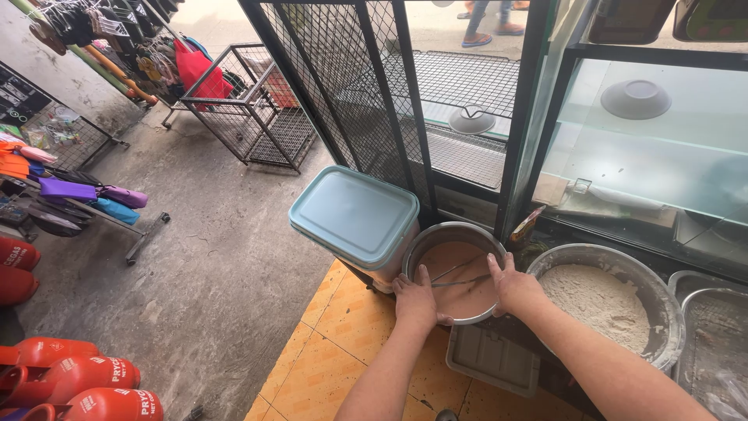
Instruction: The recorder is preparing chicken pieces by coating them in batter and flour, frying them in hot oil, and then transferring the cooked chicken to a display case.
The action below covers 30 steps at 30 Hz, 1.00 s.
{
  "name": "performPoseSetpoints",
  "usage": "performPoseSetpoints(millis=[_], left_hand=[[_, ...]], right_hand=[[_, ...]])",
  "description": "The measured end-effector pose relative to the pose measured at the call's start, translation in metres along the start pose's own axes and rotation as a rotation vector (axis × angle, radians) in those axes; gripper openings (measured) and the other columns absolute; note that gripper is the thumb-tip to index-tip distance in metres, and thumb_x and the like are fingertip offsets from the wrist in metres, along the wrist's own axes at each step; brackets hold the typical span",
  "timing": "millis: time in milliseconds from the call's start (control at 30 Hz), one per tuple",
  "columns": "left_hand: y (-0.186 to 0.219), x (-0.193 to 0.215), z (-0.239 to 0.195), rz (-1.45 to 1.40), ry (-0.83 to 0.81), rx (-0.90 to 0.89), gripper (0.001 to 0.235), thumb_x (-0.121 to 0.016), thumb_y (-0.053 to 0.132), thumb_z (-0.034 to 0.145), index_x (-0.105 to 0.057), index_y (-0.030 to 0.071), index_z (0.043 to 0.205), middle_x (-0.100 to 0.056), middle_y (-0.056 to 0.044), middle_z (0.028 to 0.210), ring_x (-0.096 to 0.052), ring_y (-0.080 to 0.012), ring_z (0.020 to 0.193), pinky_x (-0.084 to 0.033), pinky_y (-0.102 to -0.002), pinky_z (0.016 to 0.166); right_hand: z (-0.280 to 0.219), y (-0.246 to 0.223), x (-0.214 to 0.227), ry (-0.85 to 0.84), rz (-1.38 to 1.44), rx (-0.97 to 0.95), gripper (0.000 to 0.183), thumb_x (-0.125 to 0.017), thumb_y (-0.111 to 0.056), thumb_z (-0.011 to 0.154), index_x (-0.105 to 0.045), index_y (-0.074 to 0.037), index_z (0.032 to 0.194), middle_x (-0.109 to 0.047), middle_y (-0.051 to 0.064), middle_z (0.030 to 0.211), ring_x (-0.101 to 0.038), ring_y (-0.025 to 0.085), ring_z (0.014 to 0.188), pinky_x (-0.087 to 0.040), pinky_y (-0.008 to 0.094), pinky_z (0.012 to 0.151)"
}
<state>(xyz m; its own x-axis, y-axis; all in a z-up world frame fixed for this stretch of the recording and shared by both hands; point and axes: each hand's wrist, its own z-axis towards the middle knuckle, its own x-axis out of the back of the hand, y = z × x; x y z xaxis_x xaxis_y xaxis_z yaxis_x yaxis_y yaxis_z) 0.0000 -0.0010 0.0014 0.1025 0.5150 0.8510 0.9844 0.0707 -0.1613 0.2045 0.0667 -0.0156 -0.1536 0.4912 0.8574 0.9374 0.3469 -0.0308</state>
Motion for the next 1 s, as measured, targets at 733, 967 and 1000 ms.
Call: performPoseSetpoints(millis=[733,967,1000], left_hand=[[0.0006,-0.0045,0.0043,-0.009,0.015,0.0,0.152,-0.08,0.082,0.066,0.004,0.002,0.165,-0.031,-0.045,0.153,-0.031,-0.0496,0.148,-0.021,-0.05,0.123],[0.001,-0.0032,0.0042,0.004,0.007,0.0,0.151,-0.079,0.081,0.067,0.003,0.002,0.165,-0.032,-0.045,0.153,-0.032,-0.0492,0.148,-0.022,-0.051,0.123],[0.0009,-0.0032,0.0044,0.004,0.003,0.002,0.15,-0.079,0.081,0.067,0.003,0.002,0.165,-0.031,-0.045,0.153,-0.032,-0.0493,0.148,-0.021,-0.051,0.123]], right_hand=[[-0.0012,-0.0004,0.0005,-0.015,0.014,-0.017,0.141,-0.095,-0.038,0.068,0.005,-0.015,0.164,-0.006,0.029,0.169,-0.065,0.037,0.123,-0.058,0.038,0.098],[-0.0018,-0.0011,0.0016,-0.019,0.015,-0.015,0.141,-0.096,-0.038,0.068,0.004,-0.014,0.164,-0.005,0.029,0.169,-0.063,0.036,0.126,-0.057,0.038,0.1],[-0.0023,-0.0017,0.0025,-0.026,0.015,-0.021,0.141,-0.096,-0.038,0.068,0.005,-0.015,0.164,-0.005,0.028,0.169,-0.062,0.036,0.127,-0.057,0.038,0.1]])
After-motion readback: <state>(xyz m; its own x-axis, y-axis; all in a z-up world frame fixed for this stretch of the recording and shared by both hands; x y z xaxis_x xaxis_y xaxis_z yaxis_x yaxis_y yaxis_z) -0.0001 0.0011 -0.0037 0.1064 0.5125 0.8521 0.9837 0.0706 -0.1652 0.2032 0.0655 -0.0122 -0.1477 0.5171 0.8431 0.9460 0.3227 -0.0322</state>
